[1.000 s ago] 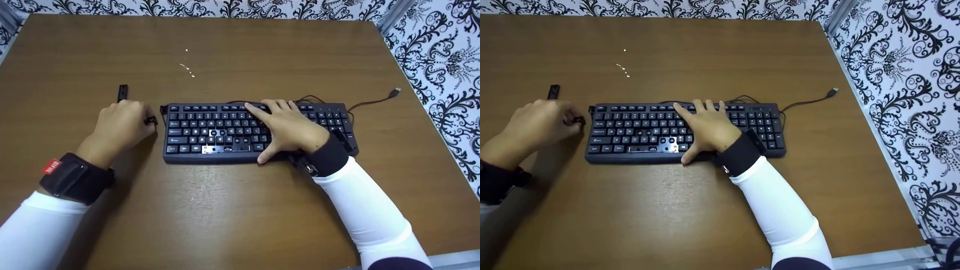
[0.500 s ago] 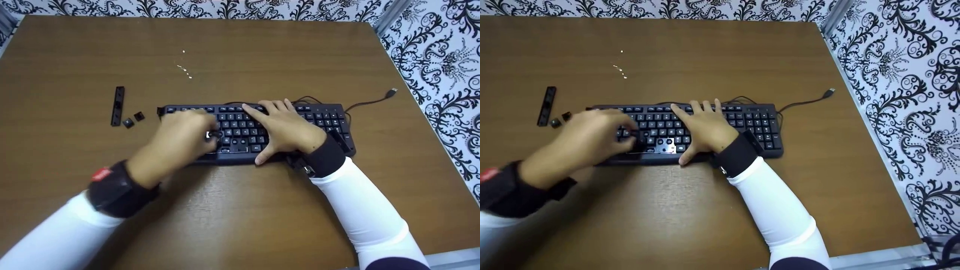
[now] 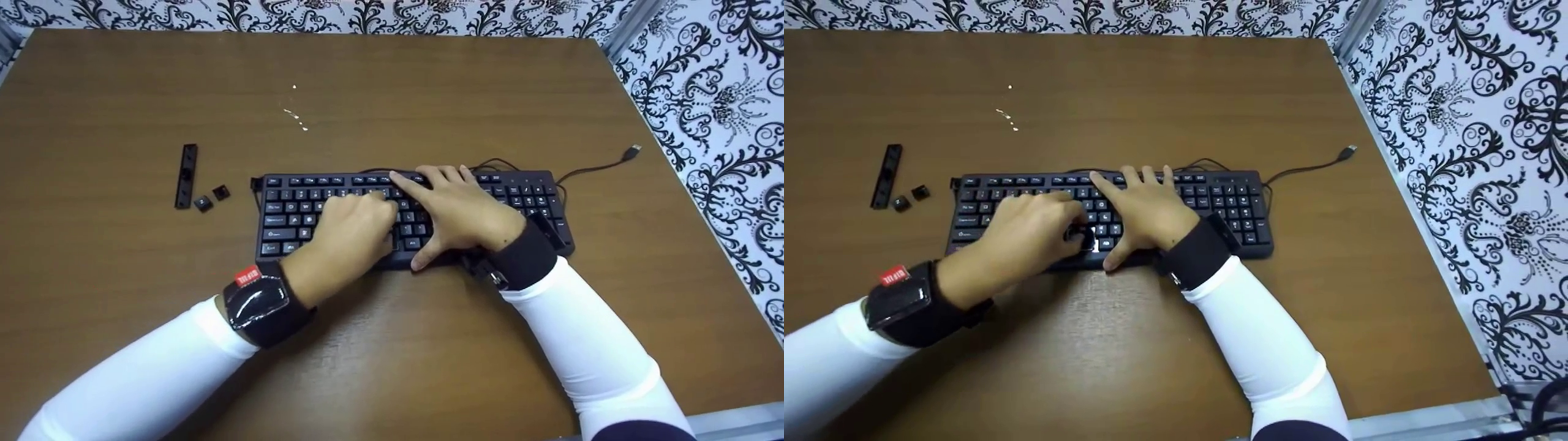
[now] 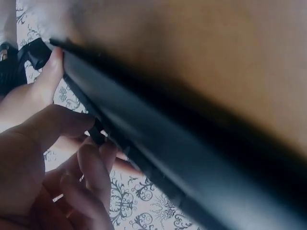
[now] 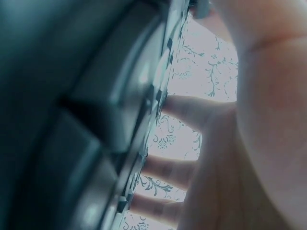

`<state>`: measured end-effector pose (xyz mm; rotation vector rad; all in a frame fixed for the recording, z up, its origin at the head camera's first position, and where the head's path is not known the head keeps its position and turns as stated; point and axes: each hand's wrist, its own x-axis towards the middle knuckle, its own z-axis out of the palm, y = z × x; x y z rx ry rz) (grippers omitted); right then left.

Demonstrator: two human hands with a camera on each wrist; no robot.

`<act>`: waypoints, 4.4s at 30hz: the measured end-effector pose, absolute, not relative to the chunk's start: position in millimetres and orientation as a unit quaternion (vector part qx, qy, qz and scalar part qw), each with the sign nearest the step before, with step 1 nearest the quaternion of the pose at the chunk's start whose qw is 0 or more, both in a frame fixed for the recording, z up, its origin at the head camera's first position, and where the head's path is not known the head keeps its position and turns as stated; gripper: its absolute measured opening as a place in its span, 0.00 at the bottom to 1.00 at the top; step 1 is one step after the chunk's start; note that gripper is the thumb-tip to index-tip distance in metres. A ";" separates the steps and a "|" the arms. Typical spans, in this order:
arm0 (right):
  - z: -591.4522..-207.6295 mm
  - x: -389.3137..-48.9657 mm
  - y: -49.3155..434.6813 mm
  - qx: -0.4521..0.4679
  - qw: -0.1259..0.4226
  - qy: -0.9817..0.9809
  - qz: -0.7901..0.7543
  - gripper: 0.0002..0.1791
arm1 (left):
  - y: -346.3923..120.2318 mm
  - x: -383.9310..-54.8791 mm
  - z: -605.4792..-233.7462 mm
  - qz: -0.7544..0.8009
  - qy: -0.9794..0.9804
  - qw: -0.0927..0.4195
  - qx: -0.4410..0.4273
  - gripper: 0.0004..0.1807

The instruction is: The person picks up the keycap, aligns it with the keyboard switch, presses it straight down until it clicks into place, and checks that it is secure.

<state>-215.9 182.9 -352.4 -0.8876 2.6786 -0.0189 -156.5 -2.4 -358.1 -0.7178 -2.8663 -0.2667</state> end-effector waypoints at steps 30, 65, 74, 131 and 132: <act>-352.1 -213.4 182.2 -0.309 0.155 0.938 -0.008 0.77 | 4.2 -149.8 -364.7 -0.018 -0.944 0.158 -0.290 0.07; -352.1 -214.4 182.5 -0.315 0.155 0.936 -0.011 0.77 | -20.5 -161.4 -355.3 -0.066 -0.941 0.145 -0.299 0.06; -353.7 -215.5 181.1 -0.308 0.164 0.937 -0.011 0.78 | -100.3 -183.3 -339.6 -0.105 -0.970 0.113 -0.188 0.09; -351.9 -216.0 180.1 -0.309 0.167 0.936 -0.009 0.78 | -156.2 -177.7 -344.6 -0.155 -0.964 0.147 -0.158 0.14; -351.8 -216.2 180.2 -0.309 0.167 0.936 -0.008 0.78 | -154.3 -176.7 -344.5 -0.158 -0.961 0.155 -0.163 0.14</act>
